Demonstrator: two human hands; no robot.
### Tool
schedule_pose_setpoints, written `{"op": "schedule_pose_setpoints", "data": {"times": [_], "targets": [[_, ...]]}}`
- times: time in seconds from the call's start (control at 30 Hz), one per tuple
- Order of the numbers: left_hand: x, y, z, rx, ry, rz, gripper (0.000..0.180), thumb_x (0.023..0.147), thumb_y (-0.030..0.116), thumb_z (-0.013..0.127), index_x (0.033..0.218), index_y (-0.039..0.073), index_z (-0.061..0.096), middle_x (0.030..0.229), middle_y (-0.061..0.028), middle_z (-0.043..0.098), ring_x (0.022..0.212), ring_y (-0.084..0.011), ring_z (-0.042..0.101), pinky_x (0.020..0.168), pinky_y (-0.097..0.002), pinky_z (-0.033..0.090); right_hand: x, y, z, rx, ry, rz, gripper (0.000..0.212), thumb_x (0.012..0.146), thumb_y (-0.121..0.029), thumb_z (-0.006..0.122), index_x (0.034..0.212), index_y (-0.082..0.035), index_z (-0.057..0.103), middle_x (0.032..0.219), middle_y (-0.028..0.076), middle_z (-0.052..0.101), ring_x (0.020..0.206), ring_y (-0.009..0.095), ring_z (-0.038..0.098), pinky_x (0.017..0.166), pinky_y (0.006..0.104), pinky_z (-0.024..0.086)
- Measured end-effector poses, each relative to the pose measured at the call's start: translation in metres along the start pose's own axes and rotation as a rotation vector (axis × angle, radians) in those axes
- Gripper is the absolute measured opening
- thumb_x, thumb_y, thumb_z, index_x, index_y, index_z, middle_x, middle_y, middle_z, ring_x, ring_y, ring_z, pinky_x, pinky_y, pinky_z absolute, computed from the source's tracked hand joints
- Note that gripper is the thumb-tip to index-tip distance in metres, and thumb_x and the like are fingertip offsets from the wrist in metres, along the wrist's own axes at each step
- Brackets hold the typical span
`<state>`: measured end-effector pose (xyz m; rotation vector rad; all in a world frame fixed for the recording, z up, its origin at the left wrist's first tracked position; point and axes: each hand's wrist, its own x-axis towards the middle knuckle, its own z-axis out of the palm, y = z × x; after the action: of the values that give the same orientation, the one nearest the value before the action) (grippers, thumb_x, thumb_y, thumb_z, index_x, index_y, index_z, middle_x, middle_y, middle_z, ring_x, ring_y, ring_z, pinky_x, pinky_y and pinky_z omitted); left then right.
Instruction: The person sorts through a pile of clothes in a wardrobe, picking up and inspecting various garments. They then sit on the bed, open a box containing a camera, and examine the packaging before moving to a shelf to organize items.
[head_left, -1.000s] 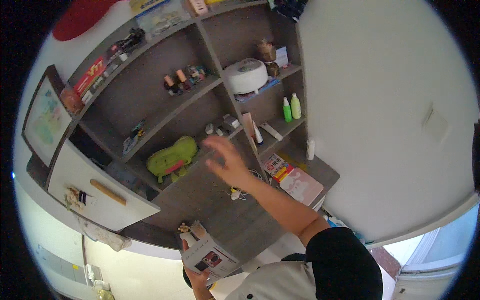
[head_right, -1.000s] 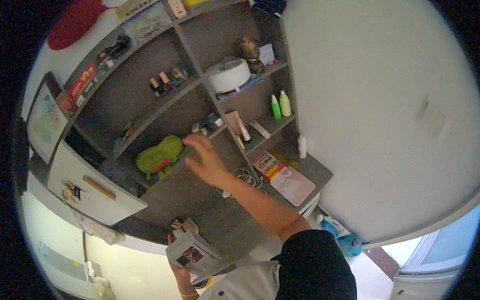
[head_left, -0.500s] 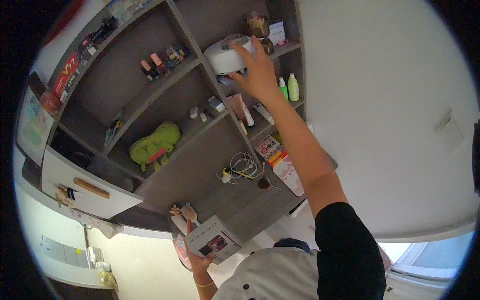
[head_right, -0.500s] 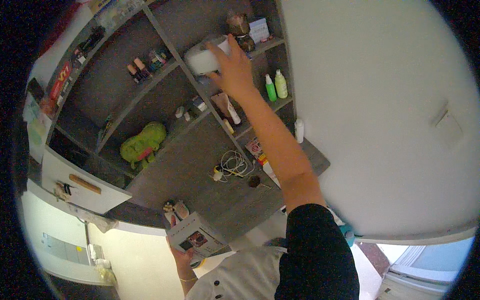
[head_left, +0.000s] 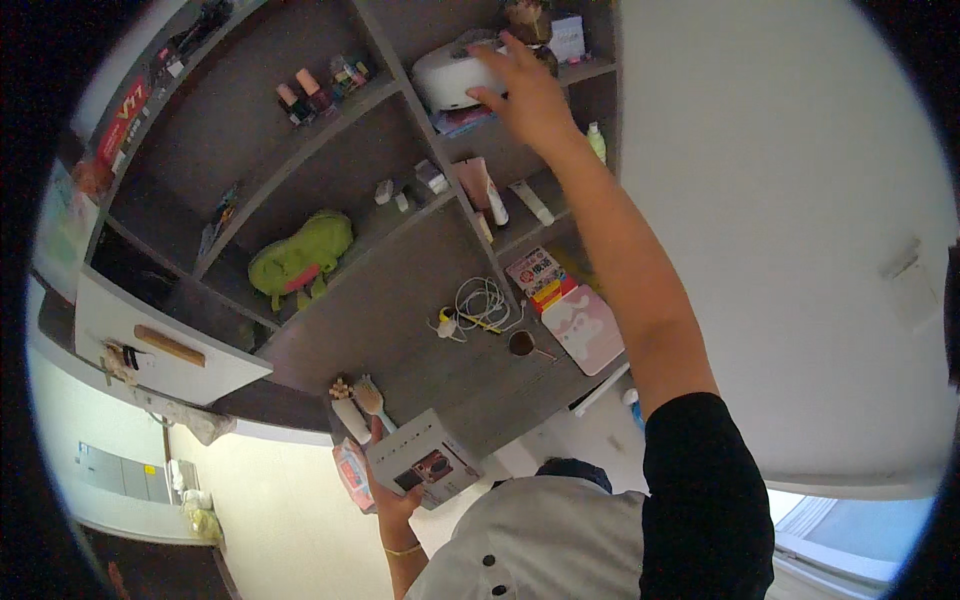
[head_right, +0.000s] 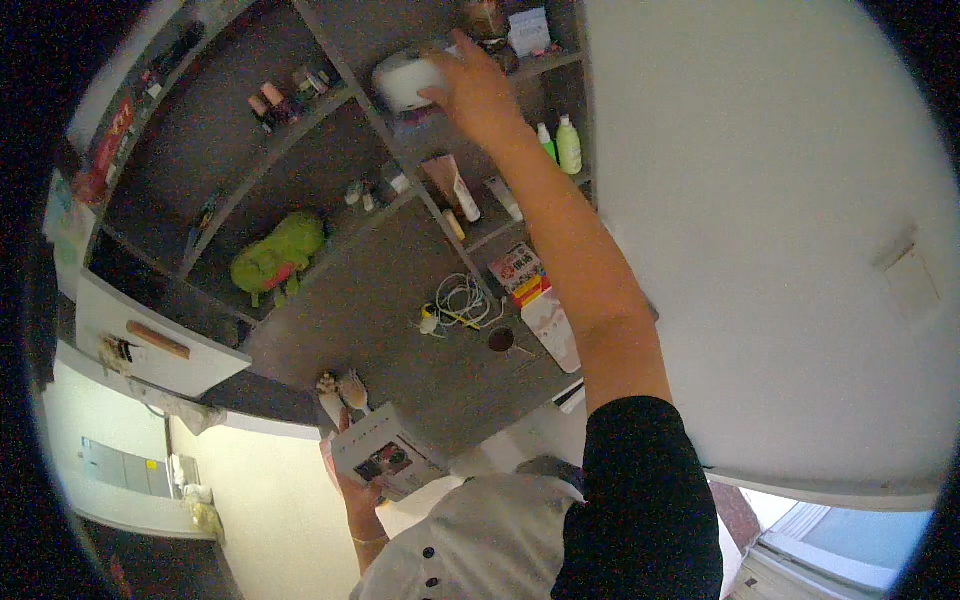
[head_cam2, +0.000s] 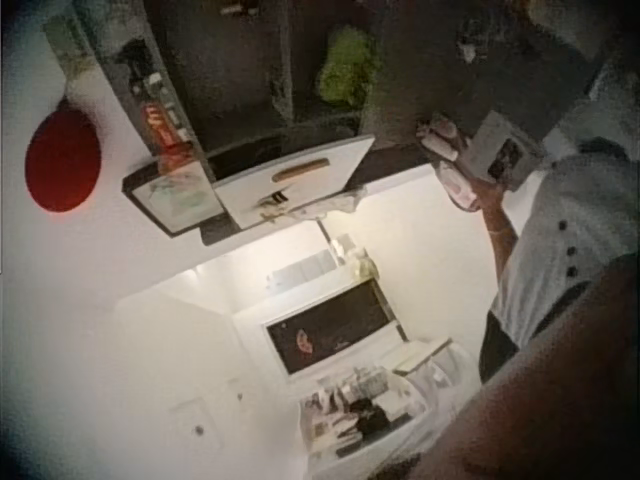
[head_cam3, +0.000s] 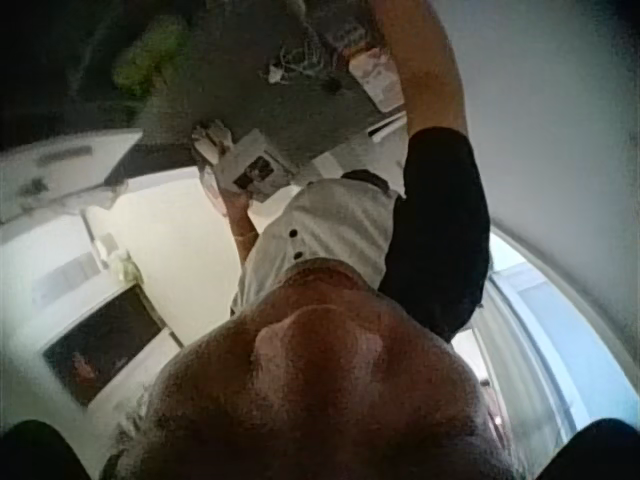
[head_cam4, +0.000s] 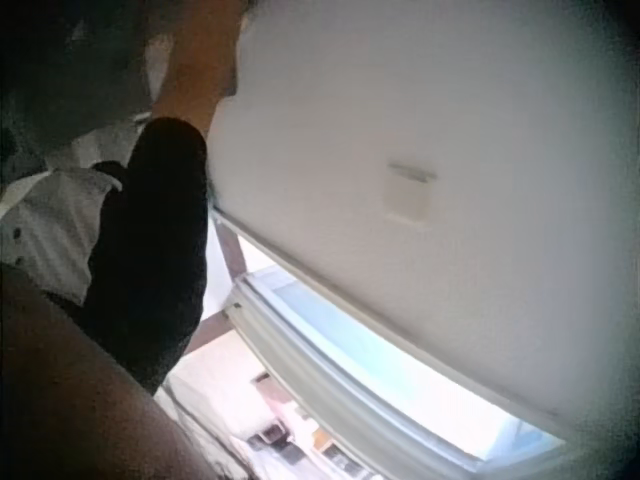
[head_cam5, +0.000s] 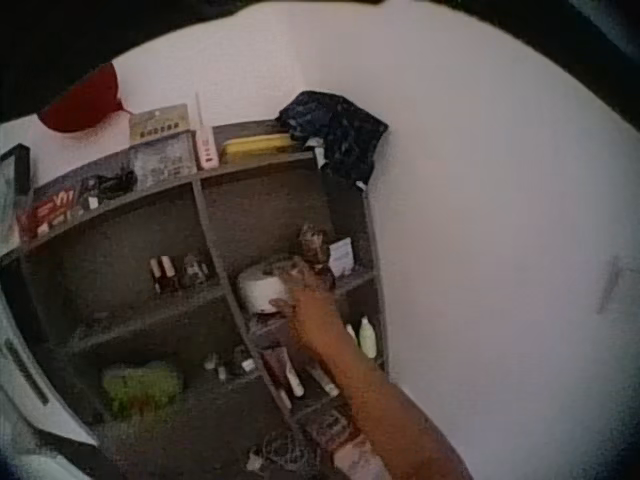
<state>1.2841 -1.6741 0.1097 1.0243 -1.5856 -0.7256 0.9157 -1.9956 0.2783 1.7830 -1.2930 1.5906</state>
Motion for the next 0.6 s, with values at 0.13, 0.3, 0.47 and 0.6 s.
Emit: {"op": "schedule_pose_setpoints", "data": {"times": [0.13, 0.3, 0.47, 0.6], "targets": [[0.001, 0.012, 0.010, -0.040, 0.029, -0.058, 0.099, 0.065, 0.052, 0.076, 0.131, -0.007, 0.033, 0.145, -0.0222, 0.024, 0.123, -0.0260, 0.043, 0.097, -0.0362, 0.042, -0.020, 0.001, -0.002, 0.166, 0.036, 0.032, 0.053, 0.078, -0.023, 0.070, 0.127, -0.021, 0.050, 0.138, 0.016, 0.038, 0.114, 0.035, 0.049, 0.096, 0.0422, 0.041], [-0.010, 0.015, 0.014, -0.109, 0.083, -0.144, 0.097, 0.063, 0.053, 0.077, 0.130, -0.005, 0.035, 0.145, -0.0238, 0.024, 0.124, -0.0297, 0.042, 0.096, -0.0396, 0.043, -0.109, -0.015, 0.004, 0.249, 0.191, 0.116, 0.047, 0.078, -0.010, 0.064, 0.123, -0.009, 0.050, 0.132, 0.019, 0.041, 0.120, 0.038, 0.039, 0.101, 0.0451, 0.033], [-0.042, 0.000, 0.016, 0.011, 0.042, -0.236, 0.091, 0.064, 0.048, 0.076, 0.129, -0.002, 0.037, 0.145, -0.0269, 0.022, 0.126, -0.0303, 0.040, 0.098, -0.0393, 0.039, -0.325, -0.059, 0.018, 0.355, -0.264, 0.383, 0.045, 0.077, -0.005, 0.064, 0.120, -0.009, 0.051, 0.131, 0.019, 0.042, 0.121, 0.037, 0.038, 0.100, 0.0464, 0.033], [-0.063, 0.013, 0.019, -0.041, 0.110, -0.286, 0.088, 0.064, 0.046, 0.076, 0.127, -0.001, 0.037, 0.144, -0.0283, 0.024, 0.128, -0.0302, 0.038, 0.099, -0.0384, 0.039, -0.452, -0.113, -0.020, 0.445, -0.893, 0.298, 0.051, 0.081, -0.016, 0.063, 0.127, -0.004, 0.045, 0.139, 0.017, 0.035, 0.123, 0.036, 0.038, 0.101, 0.0435, 0.032]]}}
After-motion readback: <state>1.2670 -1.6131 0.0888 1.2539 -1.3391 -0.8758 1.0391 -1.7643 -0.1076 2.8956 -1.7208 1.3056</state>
